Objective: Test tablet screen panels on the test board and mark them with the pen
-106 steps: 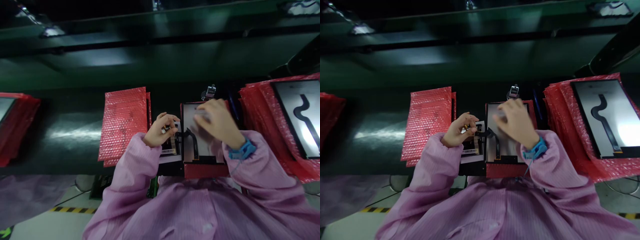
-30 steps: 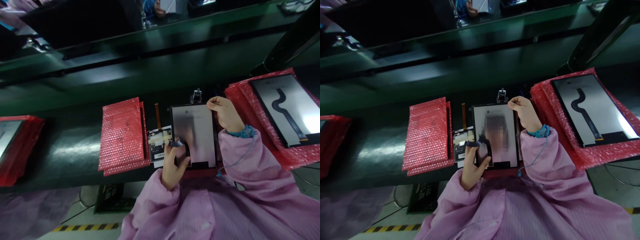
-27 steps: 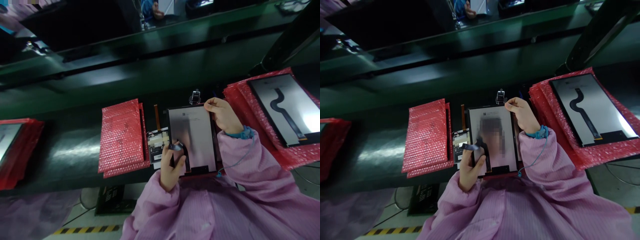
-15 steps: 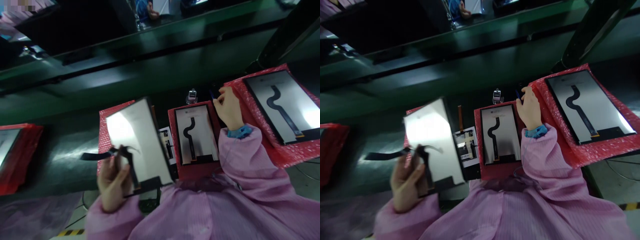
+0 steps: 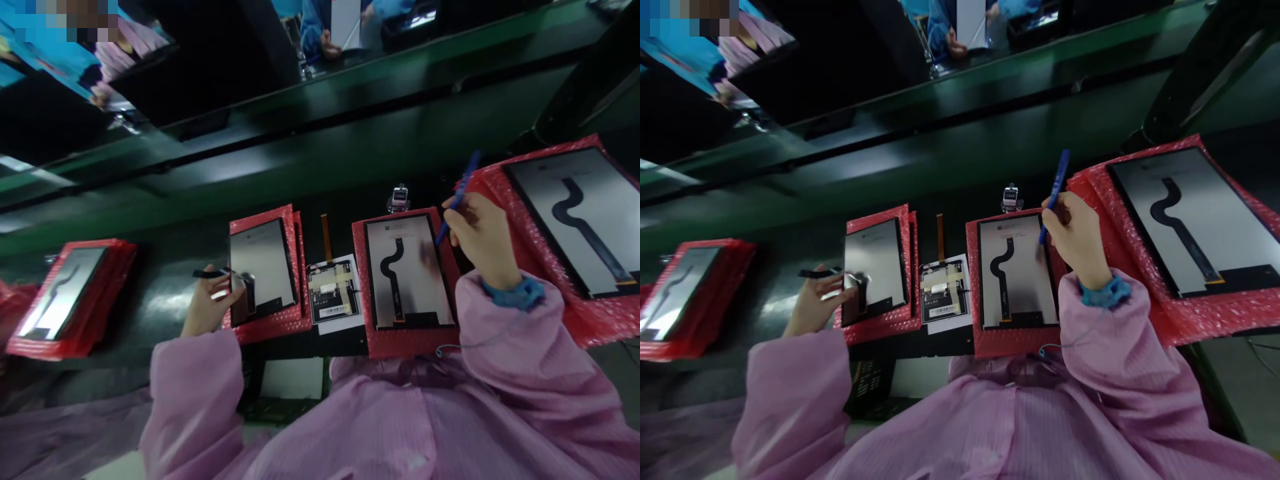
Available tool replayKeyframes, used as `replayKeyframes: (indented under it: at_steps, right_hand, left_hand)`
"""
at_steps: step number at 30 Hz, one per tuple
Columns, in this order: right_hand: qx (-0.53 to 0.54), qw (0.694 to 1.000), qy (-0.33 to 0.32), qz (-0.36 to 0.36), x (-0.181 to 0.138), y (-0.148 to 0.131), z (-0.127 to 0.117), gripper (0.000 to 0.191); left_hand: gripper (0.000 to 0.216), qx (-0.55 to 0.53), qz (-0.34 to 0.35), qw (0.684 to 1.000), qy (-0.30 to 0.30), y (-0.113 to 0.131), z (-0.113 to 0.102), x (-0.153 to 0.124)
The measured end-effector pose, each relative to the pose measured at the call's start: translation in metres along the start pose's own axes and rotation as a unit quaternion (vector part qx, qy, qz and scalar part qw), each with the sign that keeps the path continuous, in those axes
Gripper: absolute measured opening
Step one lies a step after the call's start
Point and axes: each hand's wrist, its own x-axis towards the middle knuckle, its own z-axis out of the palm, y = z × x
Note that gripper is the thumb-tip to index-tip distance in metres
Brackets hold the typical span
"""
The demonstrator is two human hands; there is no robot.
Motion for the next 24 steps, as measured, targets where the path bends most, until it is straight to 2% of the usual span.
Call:
replayKeyframes:
  at_steps: [1, 3, 5, 6, 7, 8, 9, 10, 11, 13, 16, 18, 21, 22, 24]
  right_hand:
    - [0.07, 0.997, -0.01, 0.021, -0.011, -0.007, -0.005, 0.004]
    - [0.171, 0.984, -0.027, 0.052, -0.037, -0.021, -0.012, 0.014]
    - [0.194, 0.975, -0.08, 0.073, -0.065, -0.032, -0.011, 0.019]
    - [0.186, 0.973, -0.118, 0.069, -0.079, -0.036, -0.008, 0.02]
    - [0.173, 0.97, -0.164, 0.055, -0.093, -0.039, -0.002, 0.02]
    - [0.162, 0.965, -0.205, 0.033, -0.105, -0.042, 0.005, 0.02]
    - [0.152, 0.958, -0.244, 0.016, -0.117, -0.043, 0.012, 0.019]
    - [0.14, 0.951, -0.274, 0.004, -0.127, -0.043, 0.019, 0.02]
    - [0.132, 0.948, -0.289, -0.004, -0.135, -0.043, 0.025, 0.02]
    - [0.12, 0.947, -0.298, -0.009, -0.145, -0.041, 0.032, 0.023]
    - [0.106, 0.933, -0.343, 0.008, -0.15, -0.038, 0.029, 0.027]
    - [0.085, 0.913, -0.398, 0.037, -0.153, -0.038, 0.023, 0.029]
    - [0.061, 0.89, -0.447, 0.07, -0.157, -0.041, 0.014, 0.031]
    - [0.056, 0.889, -0.448, 0.072, -0.157, -0.042, 0.011, 0.033]
    - [0.03, 0.908, -0.41, 0.075, -0.152, -0.047, -0.002, 0.039]
  left_hand:
    - [0.085, 0.045, 0.038, 0.997, 0.039, 0.001, -0.003, -0.008]
    - [0.07, 0.117, 0.135, 0.977, 0.118, 0.008, -0.003, -0.034]
    - [0.058, 0.098, 0.213, 0.961, 0.146, 0.024, 0.009, -0.075]
    - [0.048, 0.071, 0.239, 0.96, 0.129, 0.035, 0.02, -0.1]
    - [0.037, 0.042, 0.262, 0.96, 0.092, 0.048, 0.033, -0.126]
    - [0.031, 0.031, 0.283, 0.958, -0.009, 0.06, 0.049, -0.151]
    - [0.03, 0.026, 0.321, 0.937, -0.138, 0.072, 0.066, -0.175]
    - [0.033, 0.021, 0.354, 0.898, -0.262, 0.082, 0.082, -0.195]
    - [0.036, 0.017, 0.385, 0.852, -0.354, 0.089, 0.098, -0.213]
    - [0.048, 0.012, 0.401, 0.82, -0.407, 0.096, 0.123, -0.236]
    - [0.06, -0.007, 0.388, 0.805, -0.449, 0.095, 0.139, -0.247]
    - [0.064, -0.014, 0.378, 0.774, -0.508, 0.093, 0.137, -0.246]
    - [0.069, -0.002, 0.353, 0.724, -0.593, 0.097, 0.124, -0.239]
    - [0.069, 0.001, 0.344, 0.711, -0.614, 0.099, 0.118, -0.235]
    - [0.067, -0.005, 0.319, 0.688, -0.651, 0.098, 0.103, -0.226]
